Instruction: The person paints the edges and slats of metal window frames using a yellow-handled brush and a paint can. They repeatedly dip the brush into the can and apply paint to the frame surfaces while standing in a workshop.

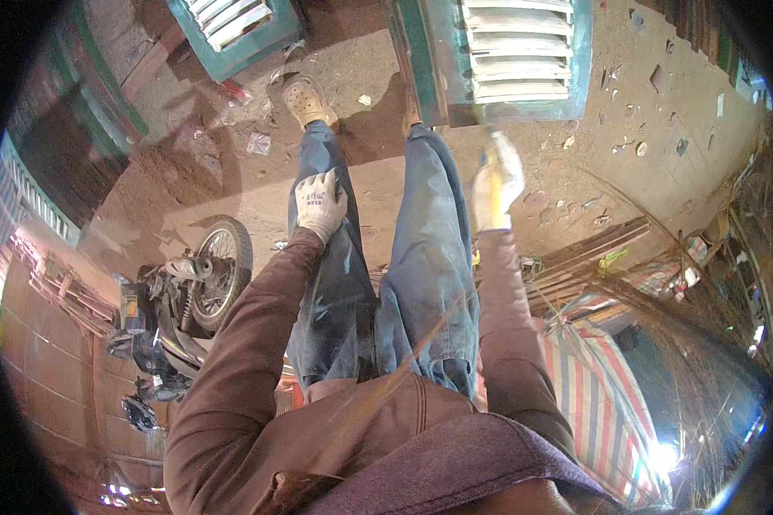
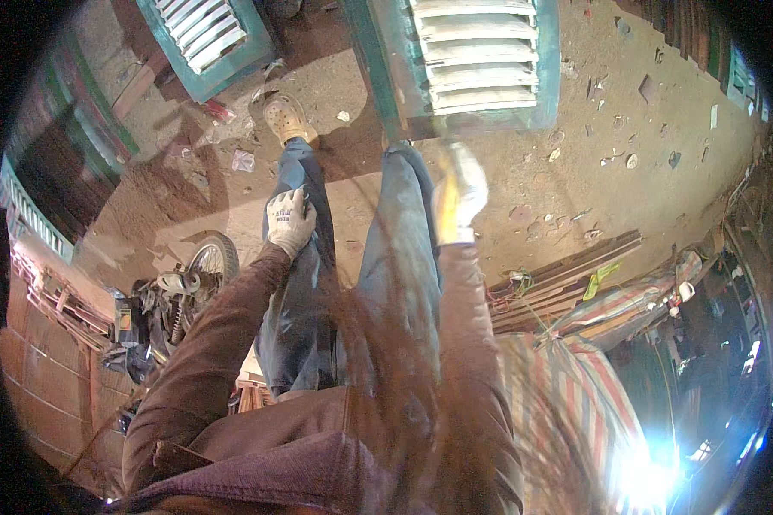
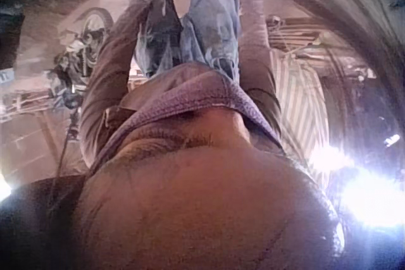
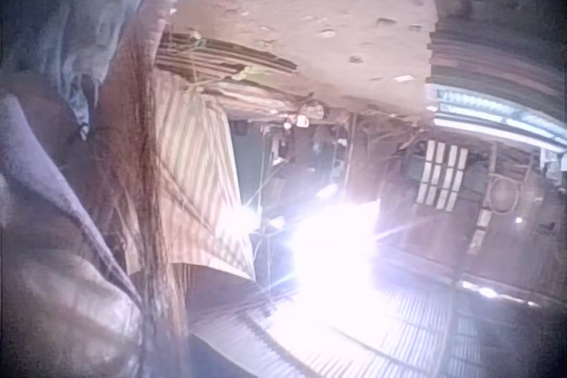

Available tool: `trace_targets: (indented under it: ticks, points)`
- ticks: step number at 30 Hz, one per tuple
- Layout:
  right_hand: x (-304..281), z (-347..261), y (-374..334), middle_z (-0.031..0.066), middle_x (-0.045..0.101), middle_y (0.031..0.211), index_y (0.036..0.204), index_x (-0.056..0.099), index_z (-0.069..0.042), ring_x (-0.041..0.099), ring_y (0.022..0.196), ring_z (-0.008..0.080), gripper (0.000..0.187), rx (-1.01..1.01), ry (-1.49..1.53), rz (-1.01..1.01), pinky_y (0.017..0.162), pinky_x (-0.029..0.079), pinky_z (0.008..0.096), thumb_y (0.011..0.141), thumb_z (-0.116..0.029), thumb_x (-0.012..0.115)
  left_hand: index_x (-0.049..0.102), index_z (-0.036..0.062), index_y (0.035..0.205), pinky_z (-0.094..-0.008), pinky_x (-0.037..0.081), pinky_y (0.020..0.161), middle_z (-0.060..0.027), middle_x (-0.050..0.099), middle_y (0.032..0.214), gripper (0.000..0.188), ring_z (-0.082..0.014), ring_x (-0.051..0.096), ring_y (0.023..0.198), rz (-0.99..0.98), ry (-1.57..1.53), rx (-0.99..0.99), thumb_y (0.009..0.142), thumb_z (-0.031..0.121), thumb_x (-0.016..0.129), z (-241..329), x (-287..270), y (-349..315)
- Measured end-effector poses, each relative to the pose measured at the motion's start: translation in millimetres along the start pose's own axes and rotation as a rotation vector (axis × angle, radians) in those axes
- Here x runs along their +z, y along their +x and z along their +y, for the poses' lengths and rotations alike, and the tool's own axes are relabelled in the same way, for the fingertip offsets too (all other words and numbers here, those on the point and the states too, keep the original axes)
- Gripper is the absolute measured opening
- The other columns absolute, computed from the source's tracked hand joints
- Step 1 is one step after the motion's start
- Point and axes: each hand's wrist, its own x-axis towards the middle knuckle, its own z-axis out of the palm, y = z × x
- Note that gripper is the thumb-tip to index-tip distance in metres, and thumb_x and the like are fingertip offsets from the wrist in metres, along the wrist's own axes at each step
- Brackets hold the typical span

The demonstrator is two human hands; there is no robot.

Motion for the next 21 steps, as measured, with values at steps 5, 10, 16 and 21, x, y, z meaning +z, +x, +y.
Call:
trace_targets:
  ticks: [5, 10, 16, 21]
  points:
    - [26.3, -56.8, -26.5, 0.0062, 0.066, 0.118, 0.121, 0.063, -0.014, 0.064, 0.103, 0.0244, 0.040, -0.108, -0.360, -0.082, 0.084, 0.053, 0.0324, 0.081, -0.010, 0.062, 0.064, 0.0085, 0.106, -0.0446, 0.042, 0.091, -0.0095, 0.066, 0.099, 0.032, -0.0294, 0.061, 0.099, -0.007, 0.026, 0.100, 0.077, 0.021, 0.060, -34.5, -36.0, 2.1]
    - [52.4, -48.6, -14.5, 0.0050, 0.064, 0.121, 0.123, 0.062, -0.015, 0.063, 0.104, 0.0233, 0.043, -0.023, -0.566, 0.004, 0.083, 0.053, 0.0327, 0.080, -0.013, 0.064, 0.065, 0.0090, 0.104, -0.0440, 0.042, 0.091, -0.0092, 0.067, 0.098, 0.032, -0.0282, 0.061, 0.099, -0.019, 0.028, 0.188, 0.075, 0.021, 0.060, -61.3, -47.5, 7.2]
    - [67.2, -57.1, 8.2, 0.0063, 0.062, 0.123, 0.127, 0.059, -0.015, 0.061, 0.107, 0.0254, 0.044, -0.016, -0.646, 0.005, 0.086, 0.053, 0.0339, 0.084, -0.010, 0.059, 0.065, 0.0094, 0.106, -0.0441, 0.042, 0.093, -0.0095, 0.067, 0.099, 0.034, -0.0279, 0.061, 0.099, -0.035, 0.056, 0.249, 0.074, 0.021, 0.060, -72.7, -46.6, 8.9]
    - [64.9, -68.9, -6.2, 0.0070, 0.062, 0.121, 0.126, 0.059, -0.014, 0.059, 0.109, 0.0293, 0.045, -0.062, -0.589, -0.181, 0.089, 0.049, 0.0399, 0.081, -0.017, 0.058, 0.062, 0.0068, 0.110, -0.0461, 0.041, 0.091, -0.0121, 0.065, 0.101, 0.036, -0.0312, 0.059, 0.101, -0.104, 0.067, 0.243, 0.077, 0.021, 0.061, -66.4, -44.6, 8.8]
